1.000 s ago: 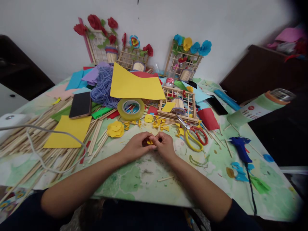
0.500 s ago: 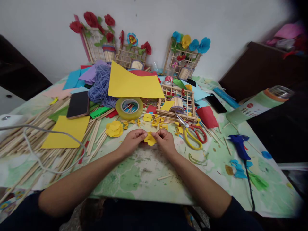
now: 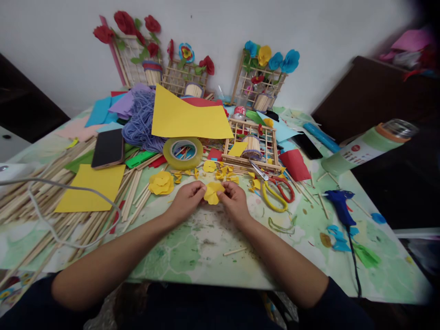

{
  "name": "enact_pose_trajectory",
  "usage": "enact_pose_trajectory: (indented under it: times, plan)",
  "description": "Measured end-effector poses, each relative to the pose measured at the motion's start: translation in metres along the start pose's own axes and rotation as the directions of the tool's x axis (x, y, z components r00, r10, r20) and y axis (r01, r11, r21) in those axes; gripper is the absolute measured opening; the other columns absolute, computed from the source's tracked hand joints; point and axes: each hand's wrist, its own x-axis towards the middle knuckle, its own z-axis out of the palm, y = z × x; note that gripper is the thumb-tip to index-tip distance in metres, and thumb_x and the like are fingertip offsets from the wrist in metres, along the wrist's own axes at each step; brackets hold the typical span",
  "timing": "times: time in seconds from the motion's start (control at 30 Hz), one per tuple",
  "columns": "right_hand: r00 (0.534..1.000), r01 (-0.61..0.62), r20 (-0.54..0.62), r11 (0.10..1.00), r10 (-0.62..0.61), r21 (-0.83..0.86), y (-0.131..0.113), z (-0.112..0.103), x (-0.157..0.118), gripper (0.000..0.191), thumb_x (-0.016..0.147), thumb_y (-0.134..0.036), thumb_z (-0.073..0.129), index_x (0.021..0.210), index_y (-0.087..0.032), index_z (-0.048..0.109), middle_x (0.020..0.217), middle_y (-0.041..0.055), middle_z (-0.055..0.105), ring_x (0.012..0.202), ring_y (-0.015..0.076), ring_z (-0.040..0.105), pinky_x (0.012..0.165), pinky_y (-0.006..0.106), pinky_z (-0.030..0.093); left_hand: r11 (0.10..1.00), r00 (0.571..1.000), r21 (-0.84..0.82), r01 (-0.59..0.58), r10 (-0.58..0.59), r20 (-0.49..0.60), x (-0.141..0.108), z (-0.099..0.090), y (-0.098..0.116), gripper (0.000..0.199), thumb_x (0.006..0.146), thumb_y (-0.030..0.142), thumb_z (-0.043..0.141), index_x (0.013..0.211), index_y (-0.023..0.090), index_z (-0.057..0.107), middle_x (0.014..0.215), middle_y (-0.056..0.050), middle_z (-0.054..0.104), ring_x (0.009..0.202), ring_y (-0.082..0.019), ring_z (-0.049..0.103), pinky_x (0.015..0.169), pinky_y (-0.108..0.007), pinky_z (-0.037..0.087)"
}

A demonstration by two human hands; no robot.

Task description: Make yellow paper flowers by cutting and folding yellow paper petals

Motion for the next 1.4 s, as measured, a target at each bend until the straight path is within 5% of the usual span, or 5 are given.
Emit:
enact_pose_trajectory:
  times: [0.33,0.7,1.17,1.3,1.4]
  plan:
    - [0.998,0.055,-0.007,0.987,-0.056,-0.153,0.003,0.001,-0.003,0.019,0.074,-0.030,0.054,0.089,-0.019,0.058,0.074,0.0007,0.060,0.062,0.0134,0.053,0.059,0.026,0.045,0.984,0.993,-0.177,-0.019,0.040,0.115,-0.001,0.001,-0.002,0.027,0.070,0.026,0.061,0.095,0.015,0.056,0.087,-0.004,0.064,0.079,-0.017,0.060,0.068,-0.027,0.047]
    - [0.999,0.012,-0.037,0.999,-0.013,-0.042,0.000,0.001,0.000,0.018,0.076,-0.036,0.055,0.083,-0.019,0.056,0.072,0.0004,0.060,0.062,0.0135,0.054,0.057,0.025,0.045,0.920,0.988,-0.370,0.129,-0.086,0.130,0.004,0.002,-0.007,0.034,0.064,0.028,0.068,0.092,0.013,0.056,0.082,-0.004,0.064,0.067,-0.013,0.058,0.055,-0.021,0.045]
    - [1.000,0.022,0.014,0.985,-0.020,-0.172,0.004,-0.002,0.000,0.019,0.077,-0.036,0.056,0.069,-0.019,0.053,0.061,-0.0021,0.053,0.055,0.0114,0.047,0.052,0.023,0.039,0.941,0.996,-0.329,0.084,-0.078,0.033,0.002,0.001,-0.002,0.031,0.066,0.040,0.067,0.080,0.014,0.057,0.066,0.000,0.060,0.055,-0.011,0.054,0.049,-0.021,0.042]
    - [0.999,0.046,-0.003,0.968,-0.048,-0.248,0.002,-0.003,0.007,0.020,0.077,-0.034,0.055,0.065,-0.019,0.052,0.056,-0.0030,0.051,0.052,0.0109,0.045,0.050,0.022,0.036,0.980,0.997,-0.199,-0.012,-0.005,-0.082,0.007,-0.005,-0.003,0.032,0.072,0.043,0.062,0.084,0.014,0.058,0.066,0.000,0.059,0.056,-0.013,0.055,0.052,-0.023,0.043]
    - [0.992,0.064,-0.078,0.924,-0.101,-0.376,0.000,-0.005,0.021,0.018,0.077,-0.032,0.054,0.065,-0.018,0.054,0.056,-0.0027,0.052,0.053,0.0114,0.045,0.052,0.022,0.035,0.982,0.972,0.139,-0.130,0.154,-0.179,0.009,-0.018,-0.001,0.027,0.080,0.039,0.053,0.089,0.014,0.060,0.073,-0.003,0.062,0.064,-0.016,0.057,0.060,-0.026,0.044]
